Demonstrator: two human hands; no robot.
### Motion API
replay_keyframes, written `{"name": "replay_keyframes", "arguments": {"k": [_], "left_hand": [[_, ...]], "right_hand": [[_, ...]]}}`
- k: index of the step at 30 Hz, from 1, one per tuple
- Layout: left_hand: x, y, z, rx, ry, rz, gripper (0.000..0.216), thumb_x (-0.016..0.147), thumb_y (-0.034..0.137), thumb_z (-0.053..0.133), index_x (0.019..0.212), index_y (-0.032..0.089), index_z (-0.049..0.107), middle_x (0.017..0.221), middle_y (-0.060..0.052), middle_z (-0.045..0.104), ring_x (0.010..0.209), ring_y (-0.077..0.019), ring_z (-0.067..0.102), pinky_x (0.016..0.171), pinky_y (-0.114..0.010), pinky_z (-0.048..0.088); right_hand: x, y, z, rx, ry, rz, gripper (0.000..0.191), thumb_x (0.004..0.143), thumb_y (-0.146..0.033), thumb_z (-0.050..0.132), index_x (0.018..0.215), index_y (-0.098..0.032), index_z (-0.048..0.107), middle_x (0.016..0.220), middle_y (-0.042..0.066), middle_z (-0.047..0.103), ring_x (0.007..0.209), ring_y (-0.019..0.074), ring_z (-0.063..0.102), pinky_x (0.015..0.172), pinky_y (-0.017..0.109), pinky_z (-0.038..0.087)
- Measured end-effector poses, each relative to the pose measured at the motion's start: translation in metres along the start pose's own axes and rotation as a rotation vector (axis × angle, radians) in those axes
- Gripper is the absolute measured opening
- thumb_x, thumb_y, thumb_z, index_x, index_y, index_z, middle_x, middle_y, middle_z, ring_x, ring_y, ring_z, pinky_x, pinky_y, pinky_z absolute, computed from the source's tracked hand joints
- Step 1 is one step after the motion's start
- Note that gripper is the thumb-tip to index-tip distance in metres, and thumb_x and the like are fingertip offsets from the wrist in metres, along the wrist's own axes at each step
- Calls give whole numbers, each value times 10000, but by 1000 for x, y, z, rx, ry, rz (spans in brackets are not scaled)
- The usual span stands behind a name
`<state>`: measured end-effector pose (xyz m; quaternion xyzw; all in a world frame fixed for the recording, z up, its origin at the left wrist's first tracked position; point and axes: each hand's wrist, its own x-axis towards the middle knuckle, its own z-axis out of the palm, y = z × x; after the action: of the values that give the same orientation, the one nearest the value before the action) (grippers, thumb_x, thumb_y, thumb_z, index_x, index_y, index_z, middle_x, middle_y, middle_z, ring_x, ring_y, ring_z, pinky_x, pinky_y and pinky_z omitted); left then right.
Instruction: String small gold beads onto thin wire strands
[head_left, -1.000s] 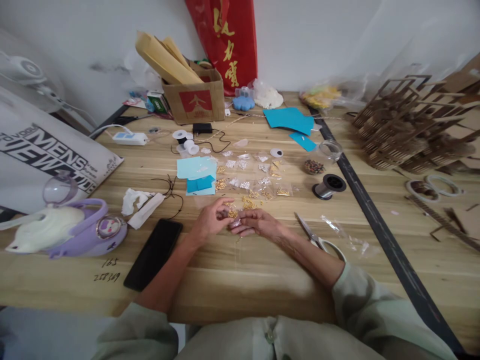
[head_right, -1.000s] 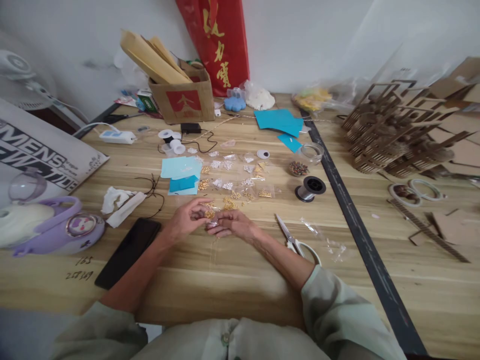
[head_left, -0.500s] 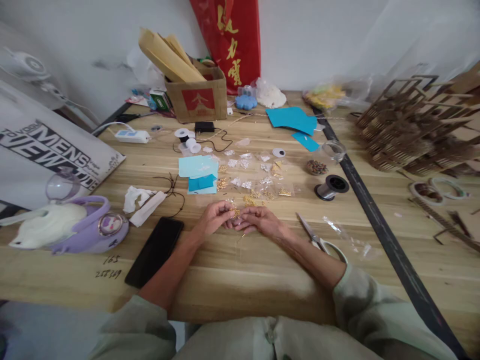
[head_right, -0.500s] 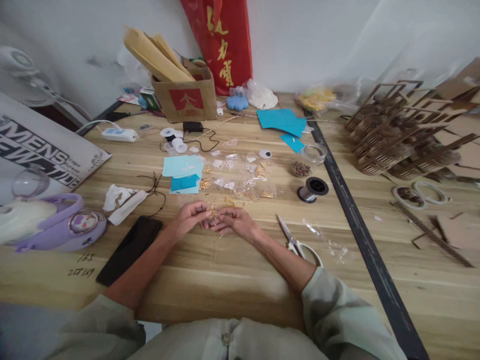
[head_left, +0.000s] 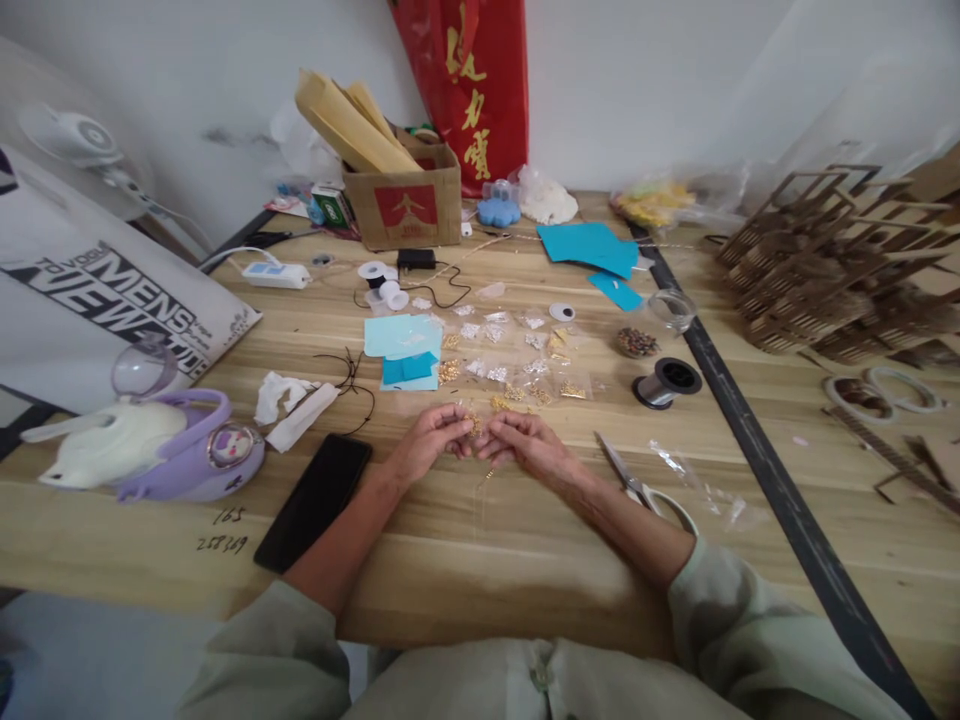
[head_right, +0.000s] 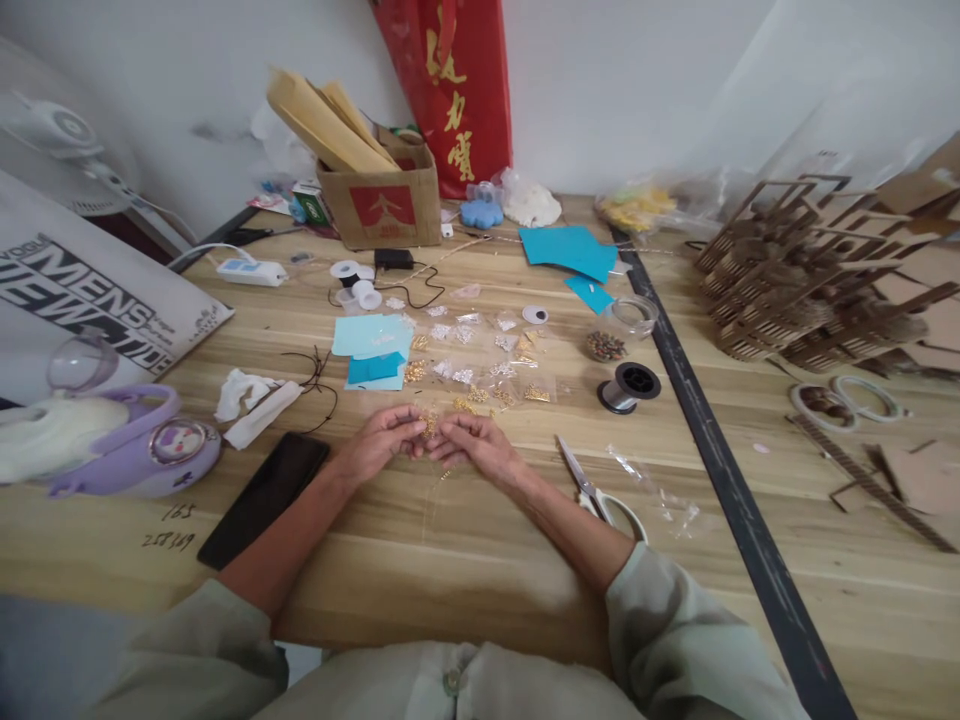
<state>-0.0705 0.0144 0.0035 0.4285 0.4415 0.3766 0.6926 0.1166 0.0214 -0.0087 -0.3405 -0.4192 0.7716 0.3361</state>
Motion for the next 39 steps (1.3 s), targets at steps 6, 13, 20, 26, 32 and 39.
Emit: {"name": "replay_keyframes", "arguments": {"k": [6,13,20,26,32,39], "left_hand": [[0,0,2,-59,-25,-4,326,676,364,759,775,115,575,692,-12,627,545,-87,571,531,-210,433],[0,-3,3,-82,-19,4,348,671,385,765,804,120,581,712,-16,645,536,-89,582,532,-211,441],[1,-4,8,-72,23,4,393,656,418,767,828,140,548,686,-19,665,547,-111,611,523,-211,456],[2,-5,8,-92,0,-16,389,651,419,770,800,143,540,676,-14,663,561,-111,622,530,-203,456],[1,-4,9,-84,-37,5,354,661,407,768,766,131,572,666,-2,641,569,-107,621,530,-198,452],[-1,-1,10,-128,-94,10,331,684,392,758,801,123,606,734,-37,680,591,-110,620,550,-207,453]], "right_hand": [[0,0,0,-20,8,-46,296,728,-432,741,787,-155,654,762,22,714,640,109,675,542,179,498],[0,-1,-2,-148,62,-113,323,714,-465,739,740,-154,656,632,2,666,563,101,627,503,183,461],[-2,-6,1,-252,82,-168,355,719,-498,720,699,-152,644,582,-5,635,507,92,574,491,198,450],[-4,-7,2,-268,91,-185,354,720,-497,717,694,-156,625,570,-18,617,476,79,534,489,199,435],[-4,-9,3,-238,146,-167,380,716,-523,709,650,-169,585,532,-40,553,447,74,486,455,198,396],[-5,-5,4,-91,47,-160,359,769,-530,664,709,-191,561,627,-21,569,523,101,523,478,211,421]]}}
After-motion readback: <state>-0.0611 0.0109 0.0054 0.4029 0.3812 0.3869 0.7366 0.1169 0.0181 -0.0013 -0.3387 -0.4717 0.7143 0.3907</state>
